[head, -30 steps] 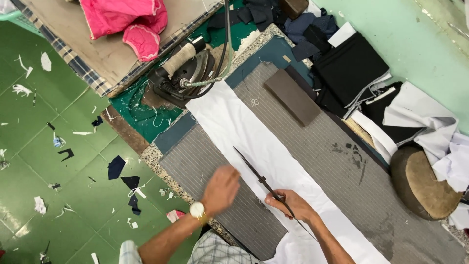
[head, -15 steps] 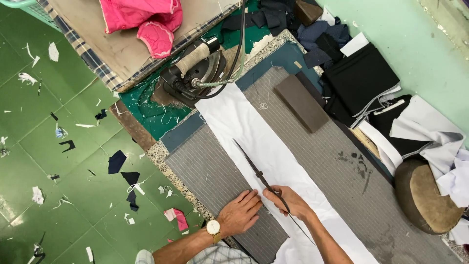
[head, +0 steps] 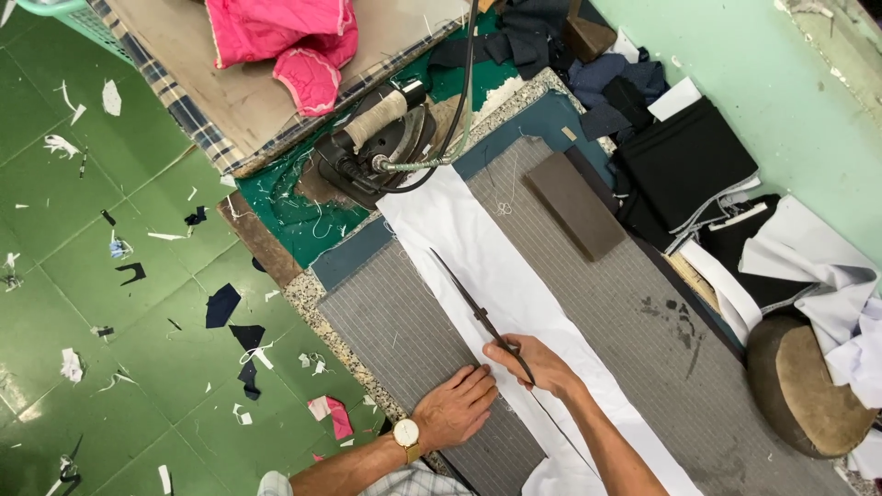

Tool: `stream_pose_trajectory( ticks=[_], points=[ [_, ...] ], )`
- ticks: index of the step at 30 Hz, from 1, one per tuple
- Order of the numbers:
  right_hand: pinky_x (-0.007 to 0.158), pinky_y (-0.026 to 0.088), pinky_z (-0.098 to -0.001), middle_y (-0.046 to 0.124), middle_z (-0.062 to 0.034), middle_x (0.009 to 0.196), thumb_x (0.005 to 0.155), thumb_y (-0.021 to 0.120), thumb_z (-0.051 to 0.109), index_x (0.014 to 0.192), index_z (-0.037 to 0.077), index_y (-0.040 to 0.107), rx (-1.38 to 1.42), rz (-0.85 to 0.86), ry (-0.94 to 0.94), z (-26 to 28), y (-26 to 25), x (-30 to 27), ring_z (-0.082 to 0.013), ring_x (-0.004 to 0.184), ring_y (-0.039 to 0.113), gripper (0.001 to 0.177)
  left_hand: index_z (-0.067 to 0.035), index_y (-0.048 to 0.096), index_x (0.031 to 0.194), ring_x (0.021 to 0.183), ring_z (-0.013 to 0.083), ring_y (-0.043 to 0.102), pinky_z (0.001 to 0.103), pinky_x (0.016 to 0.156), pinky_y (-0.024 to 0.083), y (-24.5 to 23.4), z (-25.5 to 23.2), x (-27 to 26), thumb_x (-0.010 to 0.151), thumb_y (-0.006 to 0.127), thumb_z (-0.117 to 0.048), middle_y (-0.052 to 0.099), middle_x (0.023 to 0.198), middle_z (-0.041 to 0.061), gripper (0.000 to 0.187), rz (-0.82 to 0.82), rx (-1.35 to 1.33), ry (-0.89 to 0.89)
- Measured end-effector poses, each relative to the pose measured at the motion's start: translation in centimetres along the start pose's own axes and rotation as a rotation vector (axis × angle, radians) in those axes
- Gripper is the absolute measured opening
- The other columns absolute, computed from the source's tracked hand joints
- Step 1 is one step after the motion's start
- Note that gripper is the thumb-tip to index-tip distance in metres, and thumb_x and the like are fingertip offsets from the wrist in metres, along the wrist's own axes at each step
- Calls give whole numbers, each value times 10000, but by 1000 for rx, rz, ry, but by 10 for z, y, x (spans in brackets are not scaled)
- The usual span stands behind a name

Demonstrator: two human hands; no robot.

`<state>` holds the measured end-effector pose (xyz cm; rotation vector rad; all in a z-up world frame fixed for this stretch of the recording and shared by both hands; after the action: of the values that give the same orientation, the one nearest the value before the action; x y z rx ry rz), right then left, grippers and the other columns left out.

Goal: The person cuts a long strip from a white fabric sheet using shears, then irons the strip on a worktable. They fold the strip, discard a small piece, and iron another section before cutting a second strip.

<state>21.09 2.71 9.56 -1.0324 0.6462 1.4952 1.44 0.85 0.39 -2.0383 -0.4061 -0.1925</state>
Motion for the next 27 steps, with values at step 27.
stream_pose_trajectory(
  ticks=[27],
  points=[
    [459,321,-243,447,2,632,837,643,650,975,107,556,85,17,13,62,4,37,-97,506,378,567,44,588,1332,1375,408,477,531,1191,342,5,2,-4,1041,575,-241,577,1353,210,407,59,10,14]
  ],
)
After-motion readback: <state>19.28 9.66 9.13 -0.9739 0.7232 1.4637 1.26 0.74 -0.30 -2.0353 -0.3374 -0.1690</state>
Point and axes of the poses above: each hand's wrist, its own x-axis towards the middle knuckle, its own y-axis out of the palm, z = x × y, the point moved 2 cm from there along x, towards the middle knuckle
